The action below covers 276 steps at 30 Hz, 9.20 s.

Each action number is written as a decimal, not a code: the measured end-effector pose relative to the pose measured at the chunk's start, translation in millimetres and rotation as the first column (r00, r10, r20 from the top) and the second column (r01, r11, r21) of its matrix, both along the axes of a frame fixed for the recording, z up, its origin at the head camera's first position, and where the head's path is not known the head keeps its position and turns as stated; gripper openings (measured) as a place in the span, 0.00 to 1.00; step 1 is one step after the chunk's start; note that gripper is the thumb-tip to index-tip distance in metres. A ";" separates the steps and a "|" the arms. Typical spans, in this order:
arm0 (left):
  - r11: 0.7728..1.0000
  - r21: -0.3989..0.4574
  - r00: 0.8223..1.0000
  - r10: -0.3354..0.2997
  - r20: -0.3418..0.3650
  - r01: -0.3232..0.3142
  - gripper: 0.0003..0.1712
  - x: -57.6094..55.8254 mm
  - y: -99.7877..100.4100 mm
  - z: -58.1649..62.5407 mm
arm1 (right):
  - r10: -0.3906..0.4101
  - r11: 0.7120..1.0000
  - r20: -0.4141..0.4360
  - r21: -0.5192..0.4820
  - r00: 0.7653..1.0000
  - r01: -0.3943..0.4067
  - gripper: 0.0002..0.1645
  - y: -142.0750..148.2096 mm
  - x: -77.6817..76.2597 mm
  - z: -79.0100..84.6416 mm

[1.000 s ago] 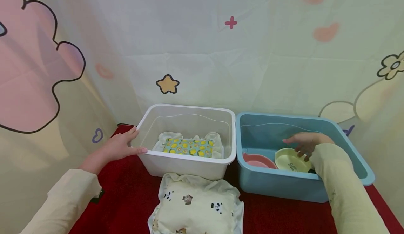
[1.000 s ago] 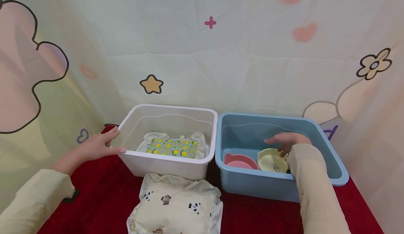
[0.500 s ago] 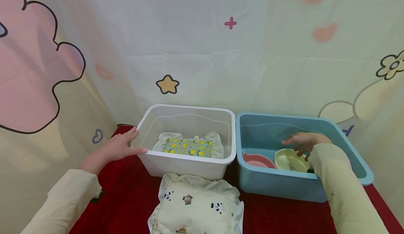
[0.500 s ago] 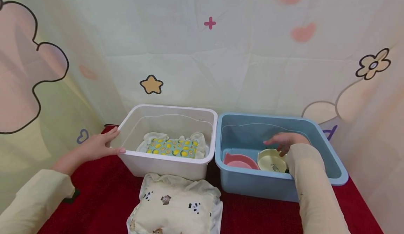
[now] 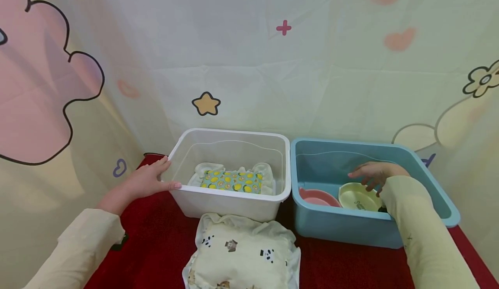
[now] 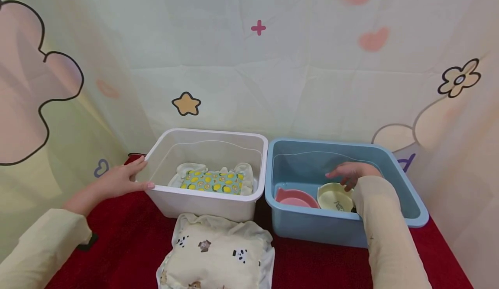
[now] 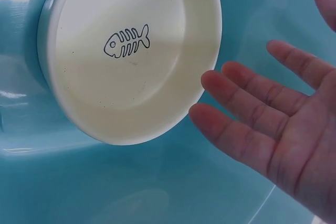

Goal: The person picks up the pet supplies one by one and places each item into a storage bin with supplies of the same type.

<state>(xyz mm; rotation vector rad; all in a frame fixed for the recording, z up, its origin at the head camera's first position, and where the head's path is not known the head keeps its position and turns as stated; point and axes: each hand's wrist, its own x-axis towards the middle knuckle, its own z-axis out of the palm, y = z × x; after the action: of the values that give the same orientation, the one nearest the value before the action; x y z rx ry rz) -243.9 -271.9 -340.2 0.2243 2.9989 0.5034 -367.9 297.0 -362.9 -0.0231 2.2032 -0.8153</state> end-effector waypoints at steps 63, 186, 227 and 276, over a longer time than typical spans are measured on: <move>1.000 0.019 1.000 -0.010 -0.010 0.010 0.58 -0.3 0.9 -1.0 | 0.125 0.991 -0.270 0.087 0.955 -0.105 0.50 8.9 13.8 65.3; 1.000 0.021 0.999 -0.017 -0.030 0.018 0.57 -0.3 2.9 -0.3 | 0.271 0.928 -0.787 0.060 0.554 -0.368 0.25 -60.6 125.8 57.1; 1.000 0.031 1.000 -0.003 -0.013 0.003 0.58 -1.0 1.2 -4.2 | 0.272 0.896 -0.863 0.066 0.426 -0.440 0.20 -89.2 150.1 41.5; 0.999 0.038 1.000 0.001 -0.017 -0.001 0.59 -0.6 1.8 -3.4 | 0.450 0.785 -0.681 -0.008 0.579 -0.620 0.25 -126.7 170.4 14.2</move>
<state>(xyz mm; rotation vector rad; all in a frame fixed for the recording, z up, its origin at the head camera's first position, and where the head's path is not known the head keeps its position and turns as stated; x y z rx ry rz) -244.5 -270.1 -343.7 0.2311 3.0083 0.5618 -197.5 170.3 -348.7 -1.2398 2.4637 -0.7754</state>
